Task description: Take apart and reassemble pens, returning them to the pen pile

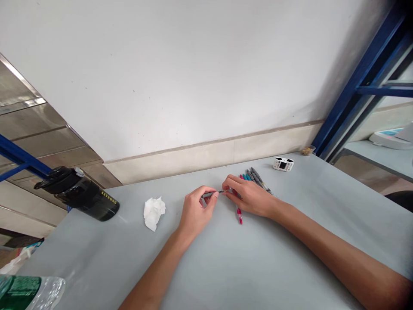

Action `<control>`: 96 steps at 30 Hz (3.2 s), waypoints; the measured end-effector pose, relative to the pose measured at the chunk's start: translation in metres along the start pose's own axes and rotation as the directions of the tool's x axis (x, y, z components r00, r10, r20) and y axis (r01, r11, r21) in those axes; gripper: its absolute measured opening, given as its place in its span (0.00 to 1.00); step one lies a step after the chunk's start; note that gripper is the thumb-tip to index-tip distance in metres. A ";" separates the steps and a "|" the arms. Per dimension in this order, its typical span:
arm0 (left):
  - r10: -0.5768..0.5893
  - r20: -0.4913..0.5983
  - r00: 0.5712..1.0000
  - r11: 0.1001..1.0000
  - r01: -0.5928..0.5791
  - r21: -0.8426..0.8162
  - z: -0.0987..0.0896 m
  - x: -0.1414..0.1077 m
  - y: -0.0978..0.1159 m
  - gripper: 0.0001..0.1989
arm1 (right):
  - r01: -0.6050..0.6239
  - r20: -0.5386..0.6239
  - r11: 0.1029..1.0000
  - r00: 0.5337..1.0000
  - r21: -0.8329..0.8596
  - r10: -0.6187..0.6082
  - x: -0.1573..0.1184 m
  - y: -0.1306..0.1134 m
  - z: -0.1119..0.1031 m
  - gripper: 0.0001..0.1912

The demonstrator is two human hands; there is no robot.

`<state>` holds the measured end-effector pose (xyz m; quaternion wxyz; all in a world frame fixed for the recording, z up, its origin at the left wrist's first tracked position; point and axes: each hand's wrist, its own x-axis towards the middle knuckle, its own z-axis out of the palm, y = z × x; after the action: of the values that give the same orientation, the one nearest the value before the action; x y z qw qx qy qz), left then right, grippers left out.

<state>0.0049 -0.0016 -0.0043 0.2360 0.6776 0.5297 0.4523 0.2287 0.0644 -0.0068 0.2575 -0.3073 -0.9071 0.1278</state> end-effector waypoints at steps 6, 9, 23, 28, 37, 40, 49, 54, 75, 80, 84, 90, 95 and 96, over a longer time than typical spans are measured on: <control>-0.002 0.001 1.000 1.000 0.002 -0.004 0.000 0.000 -0.001 0.08 | -0.008 0.013 1.000 1.000 -0.004 0.008 0.000 0.001 0.000 0.02; -0.001 0.000 1.000 1.000 0.001 0.003 0.000 0.000 0.000 0.08 | -0.008 0.012 1.000 1.000 -0.004 0.008 0.000 0.000 -0.001 0.02; 0.006 0.008 1.000 1.000 -0.006 0.023 0.000 -0.001 0.000 0.11 | -0.007 0.021 1.000 1.000 0.006 0.007 0.000 -0.001 -0.001 0.03; 0.006 0.021 1.000 0.999 -0.007 0.038 0.001 -0.001 0.000 0.10 | 0.008 0.020 1.000 1.000 -0.010 -0.008 -0.001 0.001 0.001 0.04; 0.008 0.042 0.999 0.999 -0.009 0.041 0.002 -0.001 -0.002 0.09 | 0.016 0.042 1.000 0.999 -0.005 -0.016 -0.002 0.002 0.002 0.05; 0.007 0.044 0.999 0.999 -0.009 0.039 0.002 -0.001 -0.002 0.09 | 0.018 0.042 1.000 0.999 -0.005 -0.017 -0.001 0.001 0.001 0.05; -0.010 0.074 0.997 0.998 0.006 0.055 0.004 -0.002 -0.003 0.11 | 0.023 0.045 1.000 0.999 0.000 -0.023 -0.001 -0.001 0.000 0.04; -0.008 0.080 0.997 0.998 0.003 0.061 0.004 -0.002 -0.003 0.11 | 0.022 0.056 1.000 0.998 -0.003 -0.022 -0.001 -0.001 0.000 0.03; -0.007 0.097 0.995 0.998 0.001 0.064 0.005 -0.003 -0.004 0.10 | 0.020 0.064 1.000 0.998 -0.006 -0.019 -0.001 -0.001 0.000 0.04; -0.015 0.102 0.995 0.998 0.009 0.066 0.004 -0.003 -0.003 0.10 | 0.018 0.061 1.000 0.998 -0.003 -0.018 -0.001 0.000 0.001 0.04; -0.020 0.107 0.994 0.998 0.014 0.055 0.004 -0.003 -0.003 0.10 | 0.015 0.067 1.000 0.998 -0.004 -0.014 -0.001 0.000 0.001 0.04; -0.022 0.117 0.993 0.998 0.016 0.057 0.004 -0.003 -0.003 0.09 | 0.018 0.074 1.000 0.997 -0.004 -0.018 -0.001 0.000 0.001 0.04; -0.021 0.119 0.993 0.998 0.015 0.053 0.004 -0.003 -0.002 0.09 | 0.013 0.076 1.000 0.997 -0.004 -0.012 -0.001 0.000 0.002 0.04; -0.020 0.118 0.993 0.998 0.013 0.056 0.004 -0.004 -0.002 0.09 | 0.011 0.075 1.000 0.997 -0.004 -0.010 -0.001 0.000 0.002 0.04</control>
<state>0.0071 -0.0036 -0.0092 0.2519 0.7053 0.5325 0.3944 0.2283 0.0638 -0.0087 0.2232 -0.2981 -0.9180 0.1361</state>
